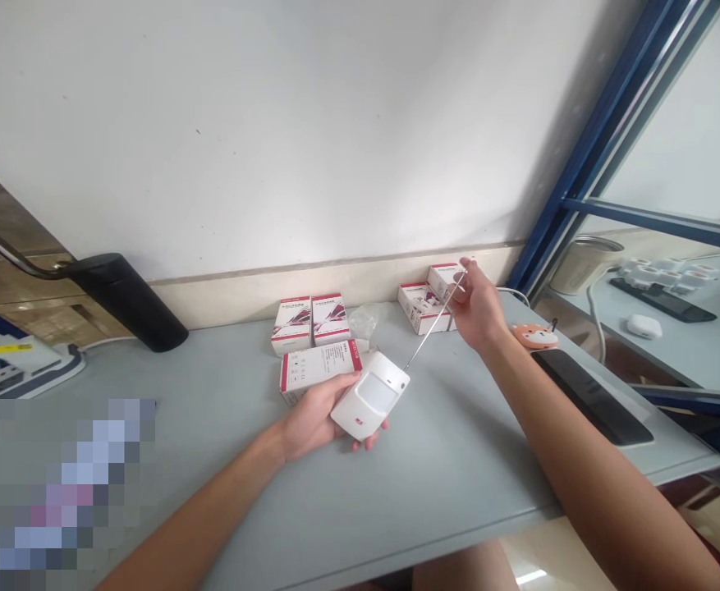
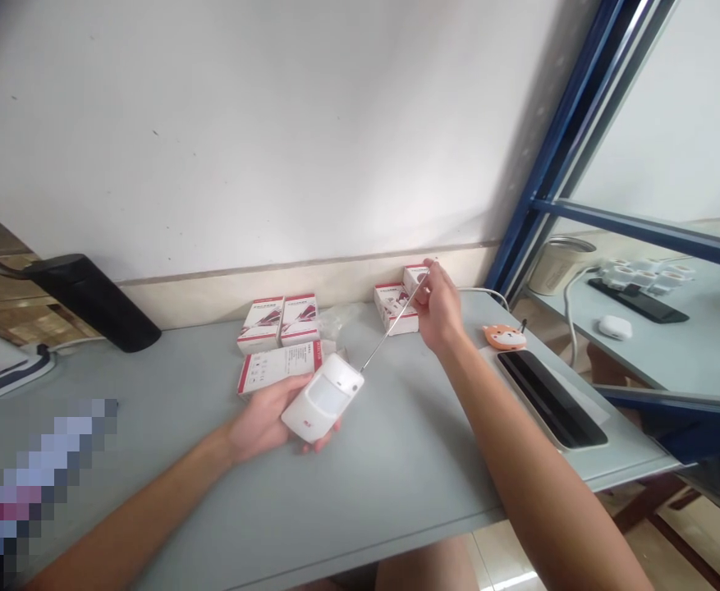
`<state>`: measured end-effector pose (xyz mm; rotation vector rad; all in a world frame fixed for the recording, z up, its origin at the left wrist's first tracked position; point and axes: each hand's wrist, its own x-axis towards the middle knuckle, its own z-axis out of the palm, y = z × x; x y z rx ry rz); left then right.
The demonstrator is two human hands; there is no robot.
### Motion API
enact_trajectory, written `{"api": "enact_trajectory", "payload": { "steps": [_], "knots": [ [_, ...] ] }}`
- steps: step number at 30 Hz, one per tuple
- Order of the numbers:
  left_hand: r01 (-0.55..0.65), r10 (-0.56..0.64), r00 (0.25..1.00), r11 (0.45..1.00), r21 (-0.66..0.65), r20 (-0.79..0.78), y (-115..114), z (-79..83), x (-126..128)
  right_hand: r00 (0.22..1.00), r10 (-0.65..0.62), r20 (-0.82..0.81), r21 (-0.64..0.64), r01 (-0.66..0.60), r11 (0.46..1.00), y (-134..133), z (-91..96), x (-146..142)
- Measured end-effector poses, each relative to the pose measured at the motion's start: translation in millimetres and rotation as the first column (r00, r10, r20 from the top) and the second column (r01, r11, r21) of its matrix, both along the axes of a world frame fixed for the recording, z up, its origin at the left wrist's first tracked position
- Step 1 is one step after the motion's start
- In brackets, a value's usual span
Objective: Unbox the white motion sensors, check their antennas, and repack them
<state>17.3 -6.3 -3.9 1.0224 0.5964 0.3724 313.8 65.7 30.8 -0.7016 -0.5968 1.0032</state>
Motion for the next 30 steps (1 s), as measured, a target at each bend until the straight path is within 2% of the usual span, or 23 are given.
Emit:
{"api": "enact_trajectory", "payload": {
  "steps": [4, 11, 17, 22, 26, 30],
  "knots": [
    [0.002, -0.002, 1.0, 1.0, 0.018, -0.014, -0.3, 0.6, -0.7, 0.999, 0.001, -0.044, 0.001, -0.001, 1.0, 1.0, 1.5, 7.0],
    [0.025, -0.024, 0.999, 0.999, 0.043, -0.022, -1.3, 3.1, 1.0, 0.977, -0.208, -0.045, -0.071, 0.204, 0.976, 2.5, 7.3, 25.5],
    [0.042, -0.042, 0.998, 0.999, 0.011, 0.042, 2.4, -1.9, 0.2, 0.98, -0.196, -0.026, -0.072, 0.193, 0.979, 1.9, 6.4, 26.4],
    [0.063, -0.059, 0.992, 0.997, -0.036, 0.11, 6.5, -8.8, -2.3, 0.984, -0.176, 0.013, -0.071, 0.176, 0.982, 3.3, 4.6, 38.8],
    [0.079, -0.076, 0.991, 0.996, -0.029, 0.109, 6.1, -6.8, -2.3, 0.981, -0.187, 0.04, -0.06, 0.19, 0.98, 4.0, 4.6, 45.9],
    [0.074, -0.07, 0.993, 0.996, -0.044, 0.091, 5.0, -3.9, -2.3, 0.98, -0.19, 0.053, -0.058, 0.192, 0.98, 4.0, 3.0, 39.3]
  ]
}}
